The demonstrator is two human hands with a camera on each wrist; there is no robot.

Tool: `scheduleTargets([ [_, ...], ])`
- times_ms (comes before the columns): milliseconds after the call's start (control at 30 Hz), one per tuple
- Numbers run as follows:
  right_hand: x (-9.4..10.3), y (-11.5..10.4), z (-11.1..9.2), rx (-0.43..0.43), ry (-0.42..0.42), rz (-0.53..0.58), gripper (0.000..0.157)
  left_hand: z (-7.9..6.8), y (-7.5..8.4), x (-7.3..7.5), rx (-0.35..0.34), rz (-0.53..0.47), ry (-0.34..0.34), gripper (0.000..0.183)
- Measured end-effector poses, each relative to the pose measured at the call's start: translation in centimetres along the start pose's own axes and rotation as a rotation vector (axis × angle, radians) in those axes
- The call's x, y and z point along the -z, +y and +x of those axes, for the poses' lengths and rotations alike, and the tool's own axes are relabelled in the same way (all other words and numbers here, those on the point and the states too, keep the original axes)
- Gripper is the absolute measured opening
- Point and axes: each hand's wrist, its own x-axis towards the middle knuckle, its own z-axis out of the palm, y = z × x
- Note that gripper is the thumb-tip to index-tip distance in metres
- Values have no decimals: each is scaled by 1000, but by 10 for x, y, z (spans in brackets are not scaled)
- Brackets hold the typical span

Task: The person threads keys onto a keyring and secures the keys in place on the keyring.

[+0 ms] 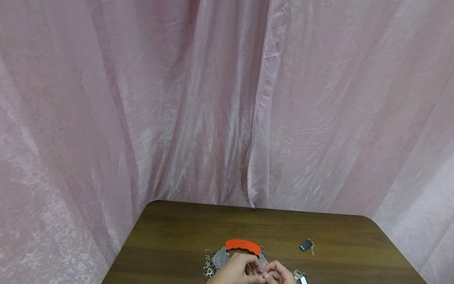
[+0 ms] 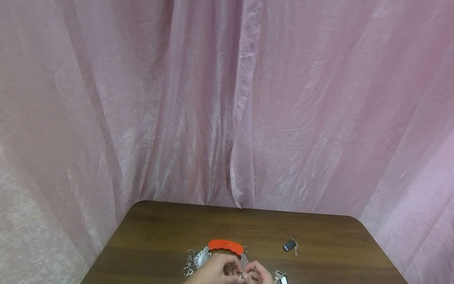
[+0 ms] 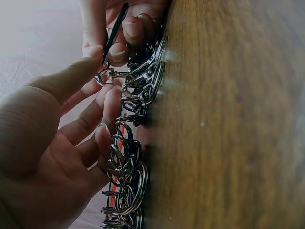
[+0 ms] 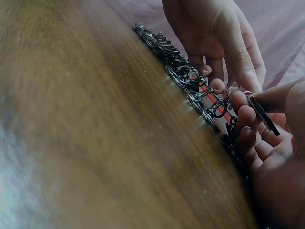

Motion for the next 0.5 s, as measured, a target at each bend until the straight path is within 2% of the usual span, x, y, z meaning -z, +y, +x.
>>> scheduleTargets([
  [200, -2, -2, 0, -59, 48, 8, 31, 2, 1, -2, 56, -18, 24, 11],
  [500, -3, -3, 0, -100, 77, 29, 32, 2, 3, -1, -2, 28, 12, 10],
])
